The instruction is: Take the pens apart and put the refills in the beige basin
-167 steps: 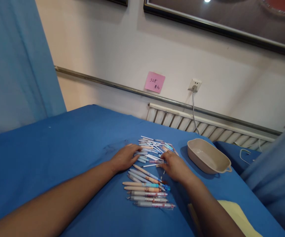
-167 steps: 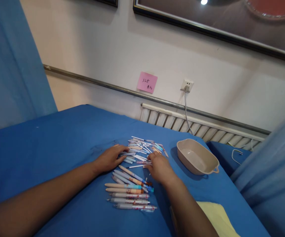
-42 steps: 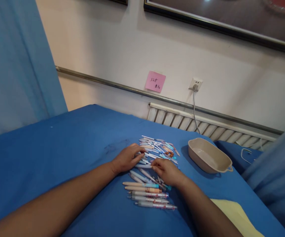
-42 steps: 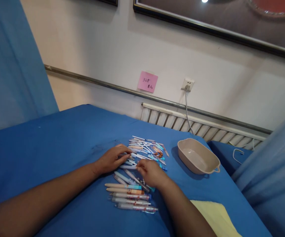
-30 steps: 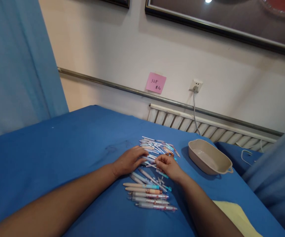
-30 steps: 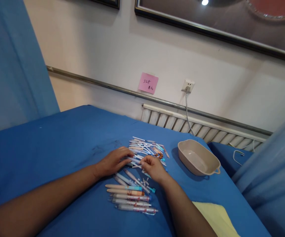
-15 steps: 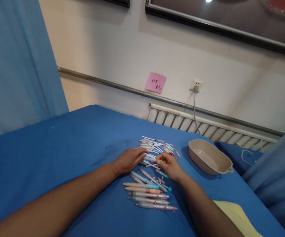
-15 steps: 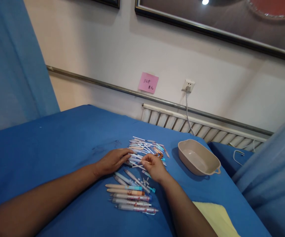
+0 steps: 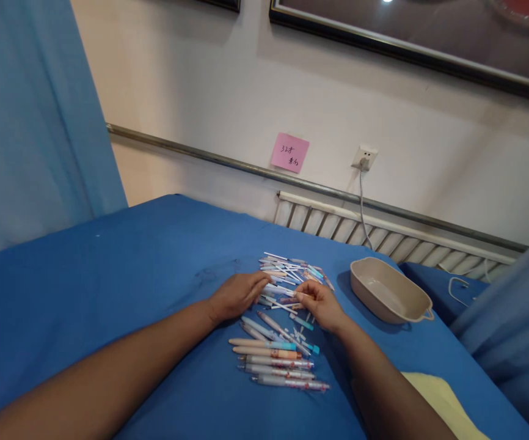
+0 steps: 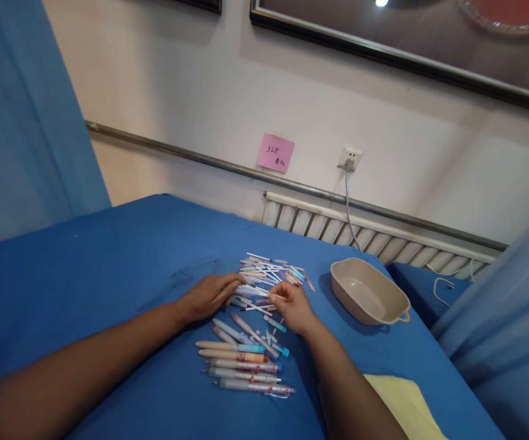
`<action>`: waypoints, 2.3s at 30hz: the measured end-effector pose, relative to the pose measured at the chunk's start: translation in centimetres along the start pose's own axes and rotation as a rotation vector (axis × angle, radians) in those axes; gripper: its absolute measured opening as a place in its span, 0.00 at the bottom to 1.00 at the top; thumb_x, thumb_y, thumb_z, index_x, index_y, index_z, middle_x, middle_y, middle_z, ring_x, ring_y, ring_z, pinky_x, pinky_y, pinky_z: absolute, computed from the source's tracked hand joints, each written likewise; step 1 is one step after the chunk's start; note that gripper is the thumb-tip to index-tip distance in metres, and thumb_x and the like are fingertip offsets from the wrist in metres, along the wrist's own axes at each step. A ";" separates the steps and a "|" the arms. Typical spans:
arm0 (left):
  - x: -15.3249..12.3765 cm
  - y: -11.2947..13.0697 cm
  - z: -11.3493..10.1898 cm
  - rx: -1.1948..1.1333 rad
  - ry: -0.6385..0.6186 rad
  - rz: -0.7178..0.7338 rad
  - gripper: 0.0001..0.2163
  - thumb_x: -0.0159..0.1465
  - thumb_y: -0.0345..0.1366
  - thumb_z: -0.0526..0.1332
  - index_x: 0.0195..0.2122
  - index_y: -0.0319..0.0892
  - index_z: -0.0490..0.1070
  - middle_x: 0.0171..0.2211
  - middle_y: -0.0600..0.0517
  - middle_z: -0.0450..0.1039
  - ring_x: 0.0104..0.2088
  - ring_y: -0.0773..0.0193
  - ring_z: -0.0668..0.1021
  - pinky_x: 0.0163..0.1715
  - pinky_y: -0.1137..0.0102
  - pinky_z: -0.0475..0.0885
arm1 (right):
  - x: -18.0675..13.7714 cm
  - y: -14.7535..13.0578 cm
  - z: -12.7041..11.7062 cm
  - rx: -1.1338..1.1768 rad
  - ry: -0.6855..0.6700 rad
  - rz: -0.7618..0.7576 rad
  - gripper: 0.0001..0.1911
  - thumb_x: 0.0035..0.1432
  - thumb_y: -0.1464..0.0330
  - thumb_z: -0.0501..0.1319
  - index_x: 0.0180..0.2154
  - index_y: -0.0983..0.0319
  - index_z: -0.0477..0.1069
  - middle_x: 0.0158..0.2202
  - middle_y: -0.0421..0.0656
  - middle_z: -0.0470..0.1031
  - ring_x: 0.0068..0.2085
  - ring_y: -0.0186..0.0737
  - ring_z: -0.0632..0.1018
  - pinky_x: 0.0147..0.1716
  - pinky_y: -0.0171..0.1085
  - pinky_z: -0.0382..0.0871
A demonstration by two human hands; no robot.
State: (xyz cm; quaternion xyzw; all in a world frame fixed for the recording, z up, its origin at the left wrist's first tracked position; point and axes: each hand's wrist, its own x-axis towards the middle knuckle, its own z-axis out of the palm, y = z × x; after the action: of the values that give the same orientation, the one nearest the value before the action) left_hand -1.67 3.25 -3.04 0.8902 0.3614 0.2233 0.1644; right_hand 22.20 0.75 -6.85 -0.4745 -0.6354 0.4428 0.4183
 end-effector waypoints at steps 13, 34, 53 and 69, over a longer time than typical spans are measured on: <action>-0.3 -1.0 -0.4 -0.034 0.207 0.016 0.12 0.61 0.36 0.55 0.44 0.40 0.69 0.33 0.50 0.74 0.32 0.62 0.74 0.35 0.69 0.68 | -0.2 1.7 -5.5 -0.314 -0.054 -0.005 0.11 0.51 0.61 0.60 0.29 0.63 0.70 0.27 0.40 0.72 0.31 0.36 0.71 0.31 0.33 0.65; 0.2 -1.2 0.2 0.021 0.089 0.043 0.09 0.61 0.35 0.56 0.40 0.41 0.72 0.37 0.49 0.75 0.39 0.60 0.74 0.40 0.68 0.67 | -0.8 -1.2 -2.1 -0.777 0.025 -0.140 0.07 0.57 0.65 0.57 0.36 0.61 0.70 0.34 0.43 0.74 0.36 0.38 0.73 0.35 0.34 0.63; -0.3 -0.3 0.3 0.005 0.078 0.237 0.08 0.62 0.35 0.57 0.42 0.42 0.70 0.40 0.49 0.73 0.42 0.59 0.73 0.44 0.67 0.66 | -1.7 -1.2 2.0 -0.356 -0.213 -0.053 0.07 0.51 0.72 0.59 0.35 0.60 0.66 0.26 0.36 0.68 0.26 0.31 0.68 0.25 0.30 0.58; -0.2 0.4 0.1 -0.025 0.086 0.241 0.15 0.64 0.41 0.56 0.50 0.43 0.66 0.46 0.47 0.71 0.47 0.58 0.71 0.48 0.65 0.65 | -0.6 -1.0 1.1 -0.029 -0.117 0.046 0.16 0.49 0.55 0.62 0.29 0.62 0.67 0.21 0.34 0.63 0.22 0.29 0.64 0.22 0.30 0.58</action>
State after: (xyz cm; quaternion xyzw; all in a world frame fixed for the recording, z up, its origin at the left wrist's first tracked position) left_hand -1.50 2.85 -2.96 0.9147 0.2557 0.2838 0.1320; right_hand 21.01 -0.24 -6.21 -0.4682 -0.6543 0.4699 0.3631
